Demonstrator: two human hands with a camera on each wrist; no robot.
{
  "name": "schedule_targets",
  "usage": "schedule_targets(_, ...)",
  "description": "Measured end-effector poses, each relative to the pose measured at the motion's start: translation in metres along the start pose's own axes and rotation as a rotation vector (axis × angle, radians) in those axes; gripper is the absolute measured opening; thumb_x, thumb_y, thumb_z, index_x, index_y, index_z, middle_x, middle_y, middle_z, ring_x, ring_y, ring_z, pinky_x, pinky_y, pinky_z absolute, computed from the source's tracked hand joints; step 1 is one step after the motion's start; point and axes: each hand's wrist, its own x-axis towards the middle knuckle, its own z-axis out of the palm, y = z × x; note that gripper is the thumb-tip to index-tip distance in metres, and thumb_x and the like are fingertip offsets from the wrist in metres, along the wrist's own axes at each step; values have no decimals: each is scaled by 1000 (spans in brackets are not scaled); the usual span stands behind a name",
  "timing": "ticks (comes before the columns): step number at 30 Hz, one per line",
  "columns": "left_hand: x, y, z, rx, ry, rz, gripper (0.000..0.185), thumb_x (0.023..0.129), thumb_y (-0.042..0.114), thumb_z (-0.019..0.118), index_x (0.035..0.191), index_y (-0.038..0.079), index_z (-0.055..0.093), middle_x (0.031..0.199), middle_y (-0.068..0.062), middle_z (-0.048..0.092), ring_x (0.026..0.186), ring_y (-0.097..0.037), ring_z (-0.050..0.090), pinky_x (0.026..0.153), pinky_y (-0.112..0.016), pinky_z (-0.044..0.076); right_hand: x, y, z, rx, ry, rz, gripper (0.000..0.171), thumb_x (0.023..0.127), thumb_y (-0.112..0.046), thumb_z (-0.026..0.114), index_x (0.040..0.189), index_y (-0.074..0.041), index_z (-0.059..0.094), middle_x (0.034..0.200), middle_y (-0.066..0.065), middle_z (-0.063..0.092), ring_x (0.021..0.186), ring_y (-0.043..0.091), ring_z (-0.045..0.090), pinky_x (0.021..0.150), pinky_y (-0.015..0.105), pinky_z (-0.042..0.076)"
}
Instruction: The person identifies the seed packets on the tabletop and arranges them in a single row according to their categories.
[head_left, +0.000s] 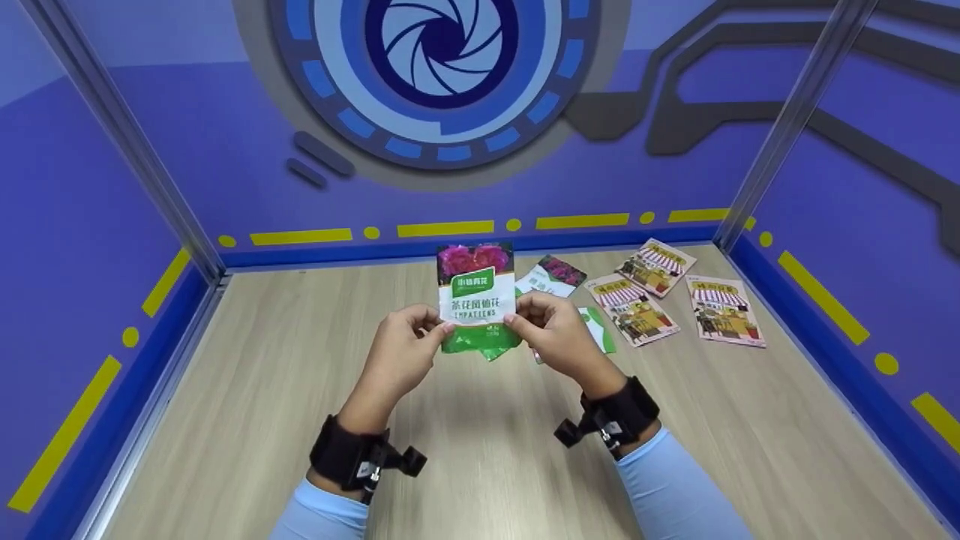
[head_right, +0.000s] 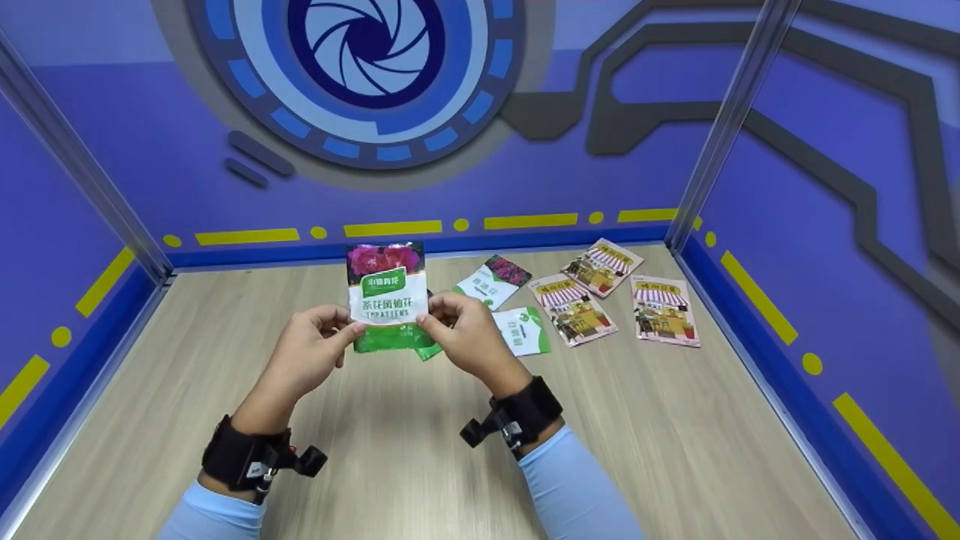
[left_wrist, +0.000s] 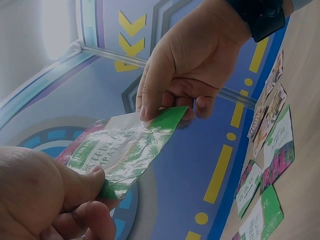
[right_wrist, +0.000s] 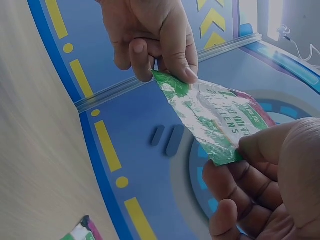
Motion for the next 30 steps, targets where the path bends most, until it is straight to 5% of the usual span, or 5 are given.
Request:
schedule_targets(7,13,-22,-4,3,-13,-47,9,110,12,76,104,5,75,96,-8,70,70,-15,60,60,-27,51,4,13,-5,-85,-105,57,18,111,-15,74,119,0,78,101,18,83,81,18,77,60,21,50)
schedule_targets(15,32,-58,-15,55,14,-142,12,111,12,73,103,3,70,98,-8,66,80,-17,59,66,-28,48,11,47,-13,-364,-24,222,15,109,-20,78,117,-8,81,108,7,82,98,19,74,87,35,61)
schedule_targets(24,40,-101,-50,294,28,-235,22,114,18,68,123,-1,75,115,-17,75,97,-27,68,81,-39,56,10,80,-33,-725,-69,344,43,104,-27,83,138,-1,78,145,24,73,129,38,72,113,58,59)
schedule_targets(30,39,-122,-72,413,22,-343,25,115,23,63,117,0,73,118,-19,76,98,-32,69,81,-44,54,8,91,-41,-841,-66,333,46,100,-30,88,134,-1,78,136,26,73,125,42,71,107,59,59)
